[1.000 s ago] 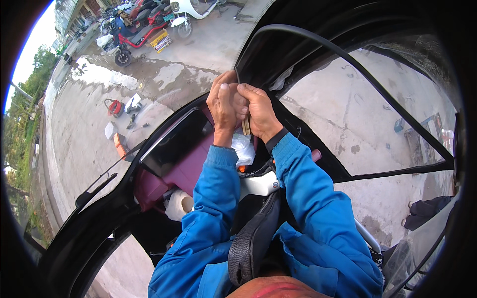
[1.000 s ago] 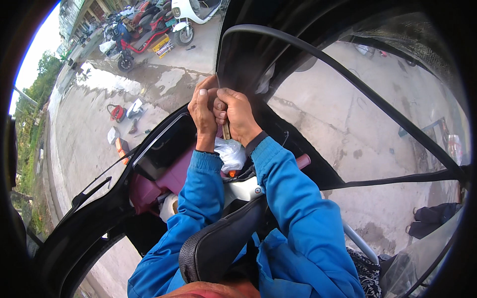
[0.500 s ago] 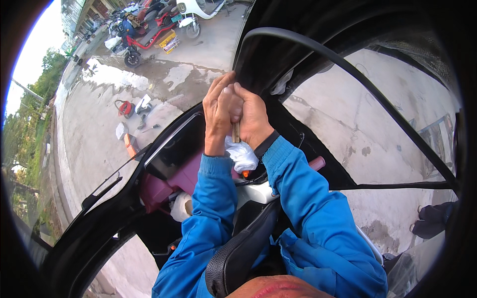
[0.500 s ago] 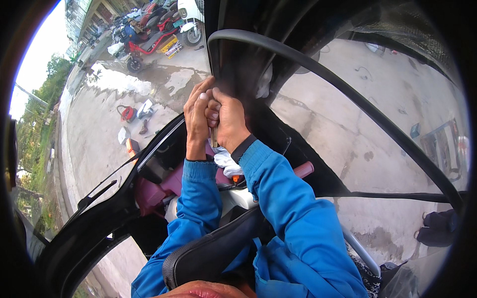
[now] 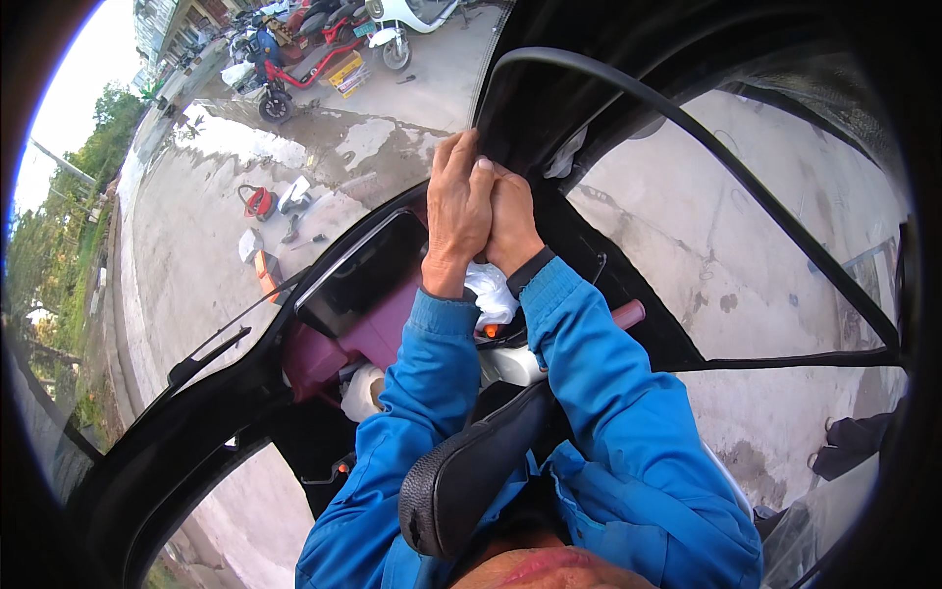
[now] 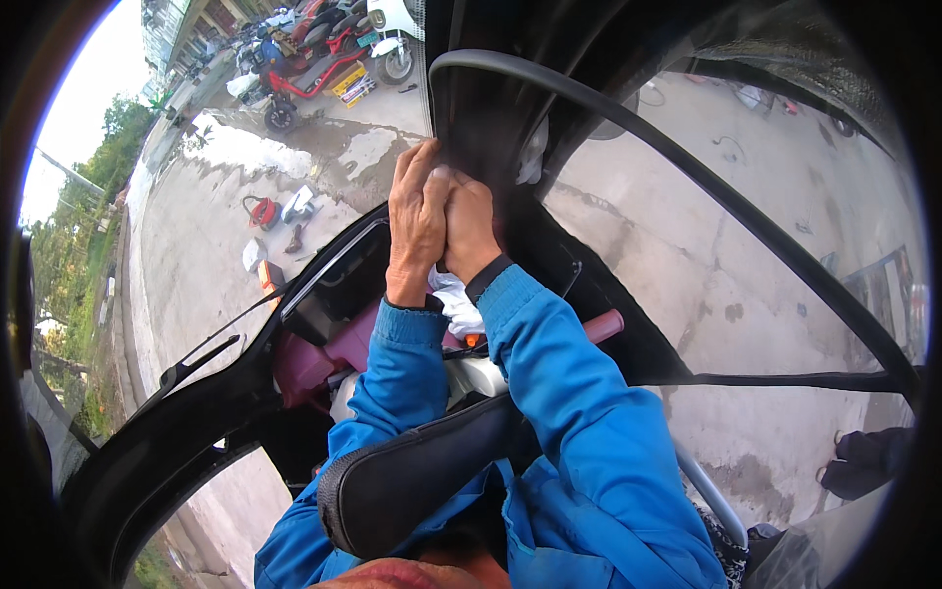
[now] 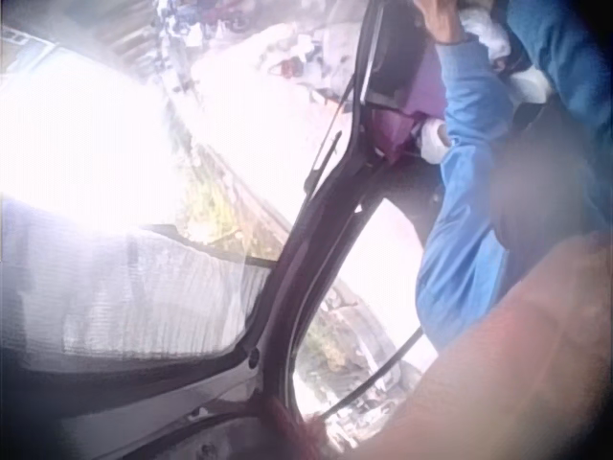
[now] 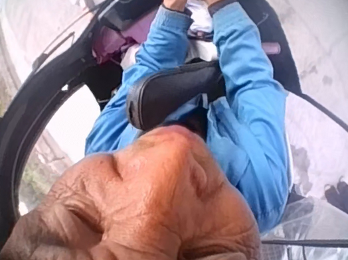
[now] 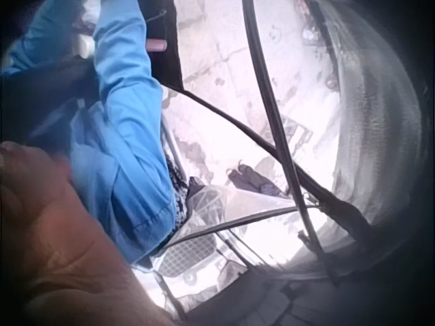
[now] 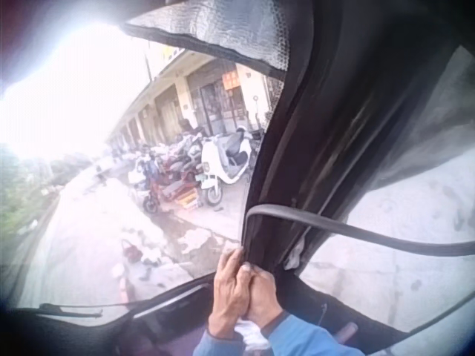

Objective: The person sews a black fabric enclosure attached to a scooter using a needle and thread. They repeatedly pull the needle through the fabric along the edge, securing the enclosure to the vehicle frame.

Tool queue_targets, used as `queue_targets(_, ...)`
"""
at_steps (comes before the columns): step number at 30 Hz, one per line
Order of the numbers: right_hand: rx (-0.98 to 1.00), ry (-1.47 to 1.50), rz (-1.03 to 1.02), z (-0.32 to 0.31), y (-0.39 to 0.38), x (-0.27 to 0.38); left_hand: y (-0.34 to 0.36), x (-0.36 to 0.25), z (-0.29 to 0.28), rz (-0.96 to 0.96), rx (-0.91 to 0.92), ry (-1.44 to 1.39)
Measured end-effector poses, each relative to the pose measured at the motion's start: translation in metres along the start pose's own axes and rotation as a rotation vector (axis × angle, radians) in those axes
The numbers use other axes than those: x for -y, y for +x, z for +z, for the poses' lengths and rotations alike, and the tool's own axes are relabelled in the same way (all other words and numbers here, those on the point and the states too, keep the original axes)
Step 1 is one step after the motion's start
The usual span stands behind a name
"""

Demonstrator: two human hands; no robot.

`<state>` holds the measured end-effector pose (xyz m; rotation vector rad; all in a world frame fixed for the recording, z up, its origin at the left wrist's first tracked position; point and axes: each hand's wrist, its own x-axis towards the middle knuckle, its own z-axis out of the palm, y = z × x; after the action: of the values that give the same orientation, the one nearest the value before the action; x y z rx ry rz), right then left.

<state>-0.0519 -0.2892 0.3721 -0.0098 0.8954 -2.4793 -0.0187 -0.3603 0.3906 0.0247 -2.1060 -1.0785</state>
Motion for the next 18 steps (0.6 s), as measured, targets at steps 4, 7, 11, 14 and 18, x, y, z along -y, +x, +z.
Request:
queue_targets(4, 0.123, -0.186, -0.045, -0.011, -0.001, 0.009, -0.003, 0.001, 0.013, 0.015, -0.131, -0.084)
queue_targets(7, 0.166, -0.201, 0.007, -0.014, -0.002, 0.012, -0.01, 0.002, 0.012, 0.012, -0.172, -0.126)
queue_targets(11, 0.171, -0.082, 0.002, -0.01, -0.002, 0.013, -0.008, 0.0, 0.008, 0.034, -0.185, -0.136)
queue_targets(14, 0.156, -0.071, 0.007, -0.005, -0.003, 0.018, -0.004, -0.002, 0.008, 0.032, -0.182, -0.126)
queue_targets(18, 0.141, -0.014, 0.0, 0.003, -0.008, 0.022, 0.002, -0.003, 0.009, 0.014, -0.166, -0.117)
